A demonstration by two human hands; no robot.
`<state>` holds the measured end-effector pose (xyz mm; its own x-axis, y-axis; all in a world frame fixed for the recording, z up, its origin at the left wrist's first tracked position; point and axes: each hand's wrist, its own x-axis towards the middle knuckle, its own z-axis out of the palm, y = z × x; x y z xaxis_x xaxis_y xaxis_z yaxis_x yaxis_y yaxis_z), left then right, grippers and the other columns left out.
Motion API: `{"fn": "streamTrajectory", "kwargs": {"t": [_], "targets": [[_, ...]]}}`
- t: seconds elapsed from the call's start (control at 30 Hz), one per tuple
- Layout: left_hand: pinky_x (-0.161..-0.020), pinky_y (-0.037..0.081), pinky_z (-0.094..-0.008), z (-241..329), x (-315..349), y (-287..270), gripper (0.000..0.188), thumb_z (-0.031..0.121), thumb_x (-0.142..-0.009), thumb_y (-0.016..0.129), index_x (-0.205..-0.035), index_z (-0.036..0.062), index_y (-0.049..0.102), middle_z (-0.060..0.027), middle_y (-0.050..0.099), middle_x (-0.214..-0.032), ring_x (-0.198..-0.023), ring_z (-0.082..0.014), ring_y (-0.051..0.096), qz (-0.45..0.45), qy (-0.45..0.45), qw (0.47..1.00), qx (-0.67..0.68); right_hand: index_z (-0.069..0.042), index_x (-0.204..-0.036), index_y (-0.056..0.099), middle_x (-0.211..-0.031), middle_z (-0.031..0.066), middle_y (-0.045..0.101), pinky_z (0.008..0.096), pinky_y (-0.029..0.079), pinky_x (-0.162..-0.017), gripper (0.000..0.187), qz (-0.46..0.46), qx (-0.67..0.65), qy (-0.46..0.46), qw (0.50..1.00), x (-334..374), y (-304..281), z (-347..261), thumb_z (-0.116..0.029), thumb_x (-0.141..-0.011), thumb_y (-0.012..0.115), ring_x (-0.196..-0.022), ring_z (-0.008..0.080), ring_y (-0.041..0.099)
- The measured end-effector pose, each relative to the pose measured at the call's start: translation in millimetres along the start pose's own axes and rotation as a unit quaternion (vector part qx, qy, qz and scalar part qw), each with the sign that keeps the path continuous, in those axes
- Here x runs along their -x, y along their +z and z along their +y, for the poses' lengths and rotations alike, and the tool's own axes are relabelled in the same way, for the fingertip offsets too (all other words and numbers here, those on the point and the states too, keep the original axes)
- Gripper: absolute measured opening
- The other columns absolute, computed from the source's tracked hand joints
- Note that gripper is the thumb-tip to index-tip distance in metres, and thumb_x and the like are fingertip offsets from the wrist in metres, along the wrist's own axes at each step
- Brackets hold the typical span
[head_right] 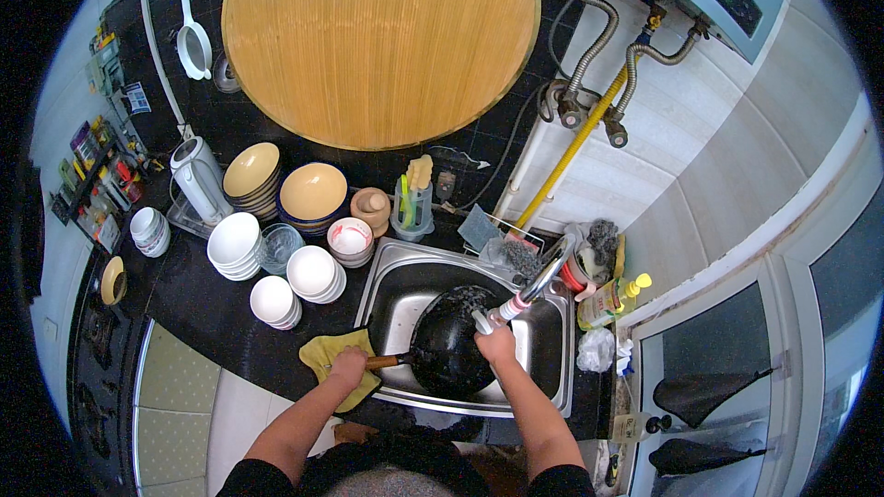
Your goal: The person cleans a black frying pan in a kitchen sink. They spray a cleaning agent onto the pan's surface, then use a metal spatula to scrape the interior and exterior of the pan while rinsing it under running water.
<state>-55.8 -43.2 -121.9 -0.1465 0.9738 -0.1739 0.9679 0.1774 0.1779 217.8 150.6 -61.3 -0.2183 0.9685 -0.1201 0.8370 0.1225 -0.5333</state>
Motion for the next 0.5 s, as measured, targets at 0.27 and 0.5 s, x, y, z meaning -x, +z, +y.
{"fn": "streamTrajectory", "kwargs": {"t": [0.27, 0.5], "targets": [[-0.078, 0.050, -0.0360, 5, 3, -9, 0.013, 0.007, -0.077, 0.053, -0.083, 0.0063, 0.065, -0.0111, 0.061, -0.091, -0.091, -0.0265, 0.058, -0.005, -0.008, 1.000, 0.006, -0.009, -0.106, 0.061, -0.092, 0.0156, 0.065, 0.0404, 0.049, -0.077, 0.039, -0.008, -0.027, 0.040, 0.999, -12, 18, 1, -0.025, -0.071, 0.061, -0.088, 0.0329, 0.062], [-0.078, 0.049, -0.0357, 4, 3, -9, 0.014, 0.007, -0.077, 0.054, -0.085, 0.0062, 0.065, -0.0109, 0.061, -0.093, -0.091, -0.0263, 0.058, -0.019, -0.013, 1.000, -0.001, -0.010, -0.109, 0.059, -0.107, 0.0179, 0.060, 0.0395, 0.044, -0.089, 0.043, -0.043, 0.021, 0.043, 0.998, -19, 2, -15, -0.029, -0.070, 0.060, -0.101, 0.0346, 0.057]]}}
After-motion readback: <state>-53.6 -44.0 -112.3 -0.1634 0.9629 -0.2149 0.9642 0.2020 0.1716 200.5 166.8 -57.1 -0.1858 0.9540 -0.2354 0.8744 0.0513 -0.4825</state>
